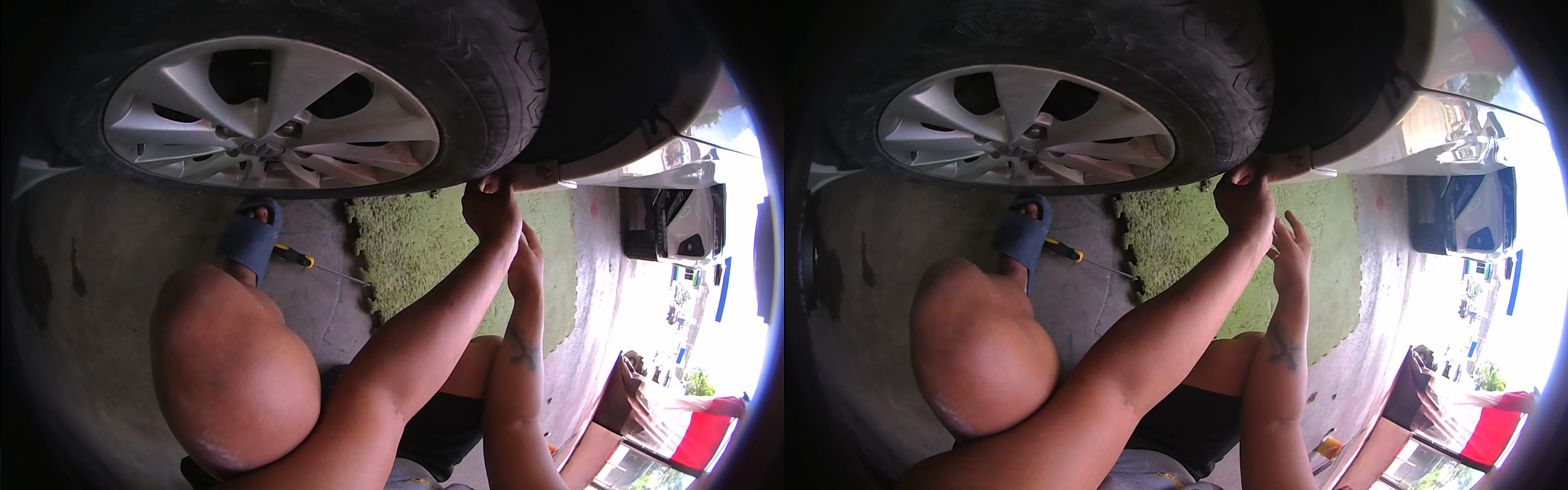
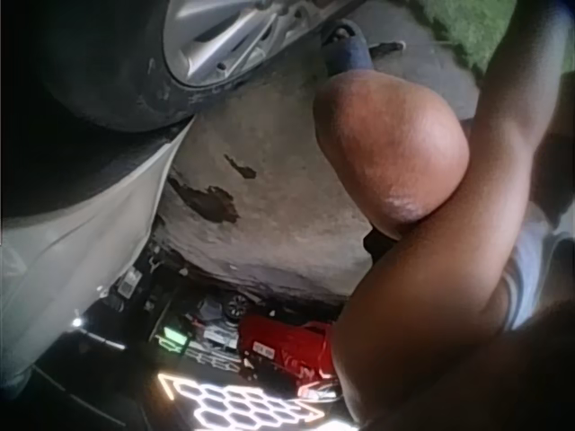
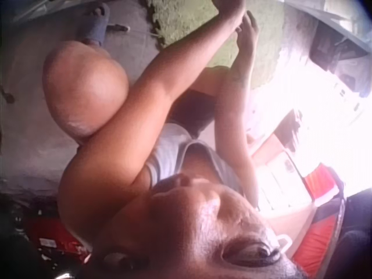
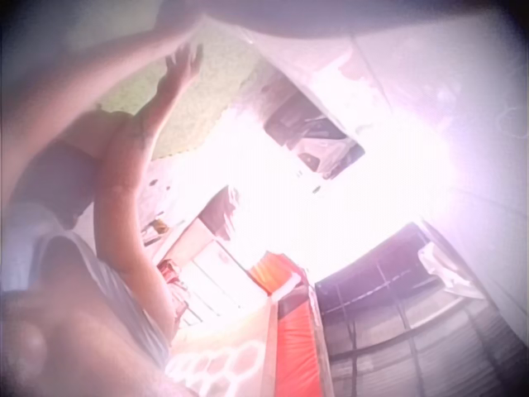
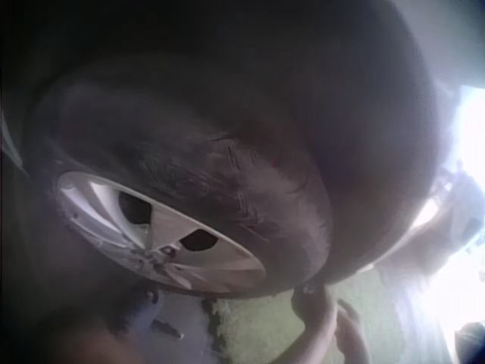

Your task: The person installs a white plastic wheel arch trim onto a car. They position the trim piece, insert several clips by hand, and then use a screwdriver to secure the trim firmly in place.

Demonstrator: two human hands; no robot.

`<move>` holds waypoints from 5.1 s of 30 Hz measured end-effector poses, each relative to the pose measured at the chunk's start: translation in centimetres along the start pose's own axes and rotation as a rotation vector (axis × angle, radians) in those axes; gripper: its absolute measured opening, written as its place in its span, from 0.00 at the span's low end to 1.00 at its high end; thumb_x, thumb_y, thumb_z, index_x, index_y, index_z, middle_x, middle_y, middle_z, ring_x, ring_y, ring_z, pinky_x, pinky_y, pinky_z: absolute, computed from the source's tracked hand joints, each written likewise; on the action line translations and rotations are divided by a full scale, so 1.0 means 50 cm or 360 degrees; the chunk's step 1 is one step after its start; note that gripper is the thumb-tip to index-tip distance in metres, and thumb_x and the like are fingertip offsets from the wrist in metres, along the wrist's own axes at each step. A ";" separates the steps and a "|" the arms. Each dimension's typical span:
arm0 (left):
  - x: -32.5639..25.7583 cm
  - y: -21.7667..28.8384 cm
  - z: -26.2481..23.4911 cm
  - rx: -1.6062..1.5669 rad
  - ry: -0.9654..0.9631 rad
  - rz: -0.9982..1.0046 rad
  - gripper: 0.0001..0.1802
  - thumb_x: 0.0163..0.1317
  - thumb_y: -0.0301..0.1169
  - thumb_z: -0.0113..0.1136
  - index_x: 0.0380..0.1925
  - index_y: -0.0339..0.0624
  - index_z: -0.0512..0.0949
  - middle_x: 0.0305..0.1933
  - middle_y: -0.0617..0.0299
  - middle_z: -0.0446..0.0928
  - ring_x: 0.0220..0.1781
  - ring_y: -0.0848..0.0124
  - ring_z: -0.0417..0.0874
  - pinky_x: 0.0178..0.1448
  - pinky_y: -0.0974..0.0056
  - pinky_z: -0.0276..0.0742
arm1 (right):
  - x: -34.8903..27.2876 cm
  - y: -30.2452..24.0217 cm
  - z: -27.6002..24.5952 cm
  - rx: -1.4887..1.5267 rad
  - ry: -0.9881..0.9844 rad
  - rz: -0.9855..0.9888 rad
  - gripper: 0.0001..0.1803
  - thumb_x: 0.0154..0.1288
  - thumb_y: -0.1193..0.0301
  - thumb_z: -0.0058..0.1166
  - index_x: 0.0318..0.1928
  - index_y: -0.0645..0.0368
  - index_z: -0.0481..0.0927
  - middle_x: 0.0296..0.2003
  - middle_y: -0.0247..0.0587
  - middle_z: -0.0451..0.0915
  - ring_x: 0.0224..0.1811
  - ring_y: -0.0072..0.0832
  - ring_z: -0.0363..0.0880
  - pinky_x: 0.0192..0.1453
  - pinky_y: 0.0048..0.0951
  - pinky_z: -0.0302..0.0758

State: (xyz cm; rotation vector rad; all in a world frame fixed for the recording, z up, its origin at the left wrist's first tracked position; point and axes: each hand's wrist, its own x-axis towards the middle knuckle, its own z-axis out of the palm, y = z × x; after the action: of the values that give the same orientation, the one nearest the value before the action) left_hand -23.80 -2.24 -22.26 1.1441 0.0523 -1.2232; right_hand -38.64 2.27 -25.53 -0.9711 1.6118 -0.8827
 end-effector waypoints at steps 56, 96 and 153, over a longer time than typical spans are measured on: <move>-0.165 -0.389 -0.548 0.2942 -0.2240 0.0459 0.11 0.61 0.37 0.73 0.43 0.51 0.85 0.49 0.56 0.82 0.54 0.54 0.84 0.58 0.50 0.81 | -0.294 -0.022 -0.171 0.1041 0.0722 -0.0481 0.24 0.75 0.68 0.58 0.65 0.68 0.73 0.54 0.49 0.82 0.54 0.37 0.84 0.53 0.37 0.80; -0.106 0.150 -0.151 0.1013 -0.0739 0.1591 0.05 0.69 0.22 0.66 0.44 0.37 0.83 0.47 0.58 0.87 0.44 0.78 0.83 0.51 0.72 0.80 | -0.114 -0.055 -0.023 0.0807 -0.0216 -0.0213 0.13 0.78 0.65 0.57 0.50 0.64 0.84 0.38 0.39 0.89 0.36 0.22 0.85 0.39 0.26 0.78; -0.069 0.680 -0.023 0.2632 -0.1895 0.2206 0.30 0.69 0.46 0.67 0.64 0.38 0.79 0.64 0.46 0.81 0.67 0.57 0.80 0.74 0.61 0.67 | -0.591 0.124 -0.049 -0.0602 0.0854 0.0442 0.15 0.73 0.72 0.59 0.58 0.60 0.83 0.39 0.39 0.87 0.37 0.23 0.81 0.41 0.27 0.78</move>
State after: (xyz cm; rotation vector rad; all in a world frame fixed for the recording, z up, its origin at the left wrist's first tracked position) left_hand 0.87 -2.51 1.41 0.9986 -2.5437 -0.1993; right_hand -37.27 31.86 -19.25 -0.7642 2.3716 -0.6894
